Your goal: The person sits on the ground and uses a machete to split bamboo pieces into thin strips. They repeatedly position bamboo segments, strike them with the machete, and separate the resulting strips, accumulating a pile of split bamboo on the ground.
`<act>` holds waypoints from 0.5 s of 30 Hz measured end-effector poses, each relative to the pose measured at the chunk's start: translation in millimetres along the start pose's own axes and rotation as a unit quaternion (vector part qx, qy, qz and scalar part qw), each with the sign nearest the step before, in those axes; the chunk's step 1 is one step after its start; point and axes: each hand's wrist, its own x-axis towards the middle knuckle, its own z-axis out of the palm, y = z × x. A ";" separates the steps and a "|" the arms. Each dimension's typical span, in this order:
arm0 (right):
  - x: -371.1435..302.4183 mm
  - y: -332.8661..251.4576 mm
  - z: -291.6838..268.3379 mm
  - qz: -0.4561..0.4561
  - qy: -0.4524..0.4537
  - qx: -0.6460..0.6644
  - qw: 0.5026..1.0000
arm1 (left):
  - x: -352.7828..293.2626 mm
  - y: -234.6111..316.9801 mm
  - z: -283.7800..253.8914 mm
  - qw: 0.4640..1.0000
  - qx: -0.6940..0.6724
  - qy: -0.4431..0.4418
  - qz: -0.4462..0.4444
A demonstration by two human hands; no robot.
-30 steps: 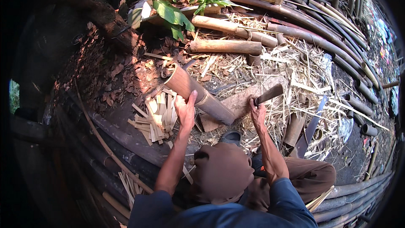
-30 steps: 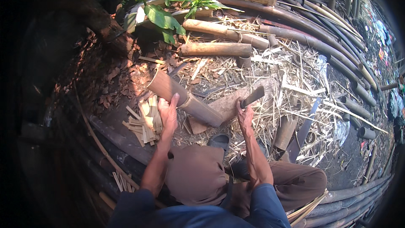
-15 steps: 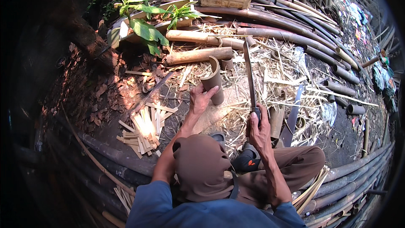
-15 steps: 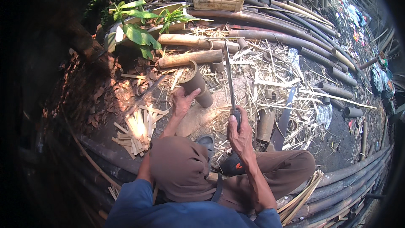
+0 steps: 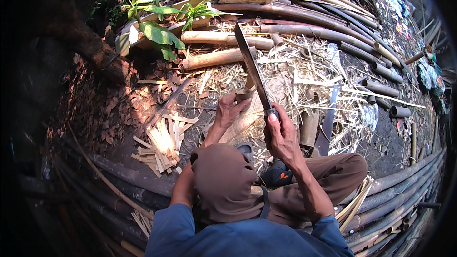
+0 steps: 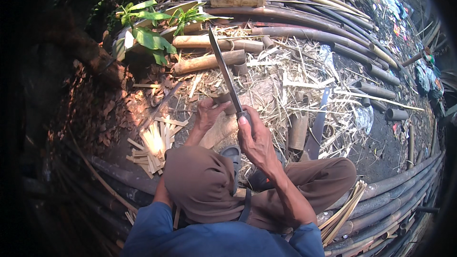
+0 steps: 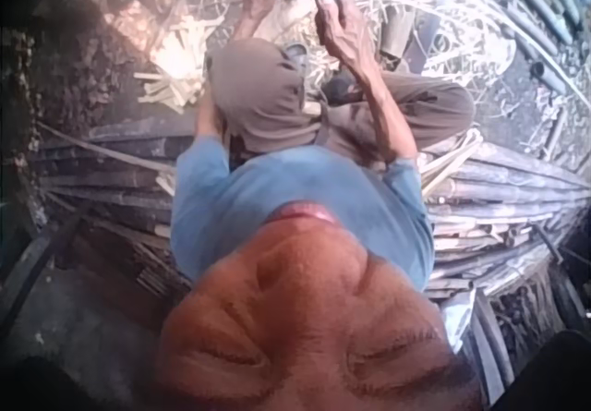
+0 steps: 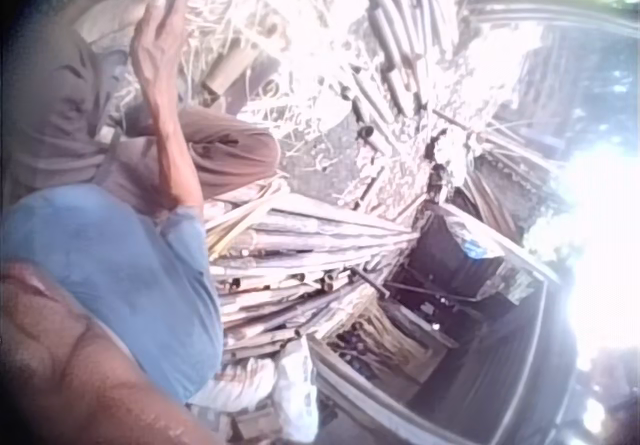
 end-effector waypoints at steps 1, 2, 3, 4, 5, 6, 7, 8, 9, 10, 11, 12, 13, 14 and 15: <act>0.2 -0.4 0.3 0.001 -0.004 -0.003 1.000 | 0.0 1.7 0.2 1.000 0.000 0.002 -0.003; 0.7 -1.4 0.3 0.001 -0.007 -0.006 1.000 | -0.1 3.3 0.2 1.000 0.003 0.002 0.004; 0.5 -2.8 -0.6 0.003 -0.009 -0.010 1.000 | -0.2 6.1 1.3 1.000 0.004 0.002 0.012; 0.4 -3.7 -1.5 0.010 -0.011 -0.009 1.000 | -0.7 7.7 2.7 1.000 0.004 0.001 0.019; 0.6 -4.5 -2.4 0.018 -0.012 -0.007 1.000 | -1.6 8.0 3.8 1.000 -0.004 -0.011 0.012; 1.3 -5.5 -2.2 0.026 -0.015 -0.003 1.000 | -2.6 7.6 2.3 1.000 -0.010 -0.022 0.005; 1.8 -7.6 -2.3 0.026 -0.017 -0.010 0.999 | -3.5 7.2 1.5 0.999 -0.016 -0.033 -0.003; 1.8 -10.8 -2.7 0.026 -0.018 -0.017 0.999 | -4.1 6.5 1.5 0.999 -0.022 -0.034 -0.006; 1.2 -14.3 -3.1 0.025 -0.019 -0.024 0.999 | -3.8 5.6 1.7 0.999 -0.027 -0.034 -0.008; -0.2 -17.3 -3.3 0.012 -0.011 -0.051 0.999 | -3.8 4.7 1.9 0.999 -0.033 -0.033 -0.010; -0.9 -18.0 -2.9 0.018 -0.015 -0.053 0.998 | -4.5 4.0 1.8 0.999 -0.038 -0.033 -0.013; -0.6 -19.1 -4.1 0.023 -0.017 -0.058 0.998 | -3.6 4.6 3.1 0.998 -0.038 -0.038 -0.015; -0.4 -20.1 -5.1 0.028 -0.019 -0.063 0.997 | -2.9 5.0 3.7 0.998 -0.038 -0.044 -0.017; -0.2 -16.9 -5.0 0.026 -0.016 -0.101 0.994 | -2.3 5.4 4.4 0.998 -0.037 -0.050 -0.018; 0.1 -15.5 -2.7 -0.030 0.007 -0.130 0.991 | -1.0 6.6 3.5 0.998 -0.044 -0.052 -0.013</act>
